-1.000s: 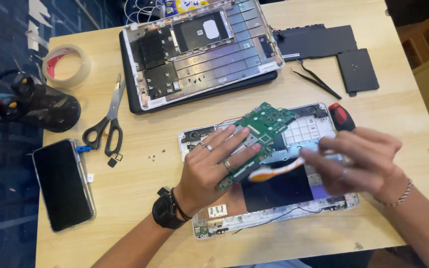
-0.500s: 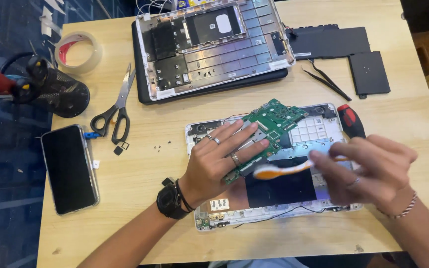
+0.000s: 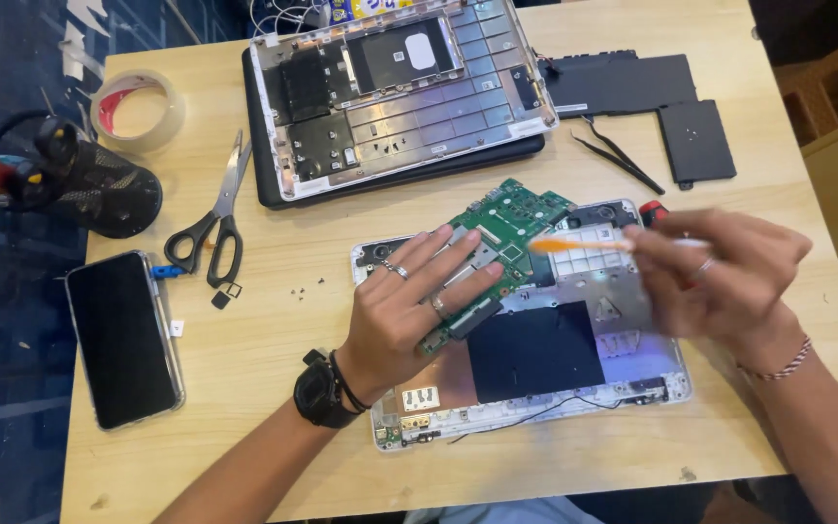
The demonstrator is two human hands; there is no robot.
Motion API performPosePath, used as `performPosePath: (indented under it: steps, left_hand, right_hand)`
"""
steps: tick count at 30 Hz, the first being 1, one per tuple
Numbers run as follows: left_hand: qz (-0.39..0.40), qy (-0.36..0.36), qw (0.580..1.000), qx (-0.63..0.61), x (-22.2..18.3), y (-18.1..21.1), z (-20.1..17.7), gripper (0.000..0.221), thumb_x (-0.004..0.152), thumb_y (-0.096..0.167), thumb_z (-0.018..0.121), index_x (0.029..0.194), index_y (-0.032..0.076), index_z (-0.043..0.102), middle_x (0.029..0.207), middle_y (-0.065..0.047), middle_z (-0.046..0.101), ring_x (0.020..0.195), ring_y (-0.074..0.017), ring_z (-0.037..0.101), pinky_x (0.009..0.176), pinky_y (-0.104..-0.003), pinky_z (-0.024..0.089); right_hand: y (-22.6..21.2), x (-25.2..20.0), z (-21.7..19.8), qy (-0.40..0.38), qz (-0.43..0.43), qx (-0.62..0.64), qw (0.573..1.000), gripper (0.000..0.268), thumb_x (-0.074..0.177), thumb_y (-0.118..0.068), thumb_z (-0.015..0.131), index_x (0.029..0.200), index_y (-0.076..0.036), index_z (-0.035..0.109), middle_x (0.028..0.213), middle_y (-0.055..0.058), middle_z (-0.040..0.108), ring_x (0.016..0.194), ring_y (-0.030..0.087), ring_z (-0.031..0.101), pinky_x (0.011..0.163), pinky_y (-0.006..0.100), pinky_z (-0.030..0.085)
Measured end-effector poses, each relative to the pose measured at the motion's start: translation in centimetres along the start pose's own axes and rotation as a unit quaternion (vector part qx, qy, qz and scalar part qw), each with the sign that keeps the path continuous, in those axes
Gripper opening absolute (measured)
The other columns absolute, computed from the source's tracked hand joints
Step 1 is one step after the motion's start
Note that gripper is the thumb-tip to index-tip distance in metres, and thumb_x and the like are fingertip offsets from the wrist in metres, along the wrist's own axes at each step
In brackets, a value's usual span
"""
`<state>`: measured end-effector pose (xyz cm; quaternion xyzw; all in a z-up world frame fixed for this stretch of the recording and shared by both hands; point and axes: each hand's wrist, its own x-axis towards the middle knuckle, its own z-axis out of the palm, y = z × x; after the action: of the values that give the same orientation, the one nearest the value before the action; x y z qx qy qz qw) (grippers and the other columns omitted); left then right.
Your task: The person is disassembling a laptop, removing the motherboard, and cleaning it with a toothbrush.
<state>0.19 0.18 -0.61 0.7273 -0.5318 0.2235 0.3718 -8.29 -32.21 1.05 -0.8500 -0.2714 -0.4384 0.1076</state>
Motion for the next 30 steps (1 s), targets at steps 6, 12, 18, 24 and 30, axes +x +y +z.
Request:
performPosePath:
  steps: [6, 12, 18, 24, 30]
  left_hand:
    - [0.050, 0.026, 0.994, 0.094, 1.5, 1.5, -0.9, 0.042, 0.107, 0.034, 0.069, 0.142, 0.014, 0.056, 0.141, -0.023, 0.063, 0.130, -0.0458, 0.068, 0.113, -0.060, 0.057]
    - [0.072, -0.014, 0.986, 0.147, 1.9, 2.5, -0.5, 0.034, 0.111, 0.009, 0.061, 0.144, 0.018, 0.056, 0.144, -0.017, 0.063, 0.133, -0.0393, 0.067, 0.117, -0.058, 0.045]
    - [-0.246, 0.045, 0.933, -0.260, 3.1, 1.8, -1.6, 0.102, 0.096, 0.001, 0.069, 0.164, 0.016, -0.004, 0.168, -0.027, 0.035, 0.148, -0.0419, 0.055, 0.128, -0.053, 0.052]
    - [-0.397, -0.079, 0.508, -0.760, 1.7, 1.9, -0.3, 0.079, 0.100, 0.044, 0.063, 0.155, -0.003, 0.032, 0.118, -0.013, 0.069, 0.096, -0.0194, 0.071, 0.084, -0.030, 0.064]
    - [-0.447, -0.009, 0.541, -0.712, 1.4, 2.6, 0.4, 0.031, 0.100, 0.009, 0.064, 0.127, -0.004, 0.053, 0.118, -0.021, 0.070, 0.106, -0.0287, 0.072, 0.091, -0.039, 0.065]
  right_hand:
    - [-6.3, 5.2, 0.6, -0.112, 0.522, 0.338, 0.775, 0.085, 0.083, -0.072, 0.046, 0.123, 0.001, 0.062, 0.093, 0.007, 0.070, 0.036, 0.005, 0.027, 0.032, 0.022, 0.025]
    - [-6.7, 5.7, 1.1, -0.053, 0.610, 0.423, 0.668, 0.044, 0.092, -0.022, 0.070, 0.062, -0.012, 0.040, 0.052, -0.004, 0.024, 0.044, 0.009, 0.022, 0.039, 0.028, 0.017]
    - [-3.5, 5.1, 0.6, 0.056, 0.656, 0.508, 0.555, 0.037, 0.096, -0.017, 0.066, 0.077, -0.021, 0.035, 0.056, -0.008, 0.018, 0.043, 0.005, 0.015, 0.040, 0.024, 0.011]
    - [-4.4, 4.3, 1.5, -0.029, 0.657, 0.450, 0.604, 0.035, 0.098, -0.030, 0.069, 0.075, -0.018, 0.045, 0.065, -0.010, 0.035, 0.041, 0.000, 0.036, 0.029, 0.015, 0.037]
    - [-3.8, 4.2, 1.3, -0.134, 0.488, 0.384, 0.772, 0.048, 0.105, -0.039, 0.048, 0.139, -0.005, 0.046, 0.103, 0.001, 0.048, 0.059, 0.006, 0.035, 0.046, 0.021, 0.035]
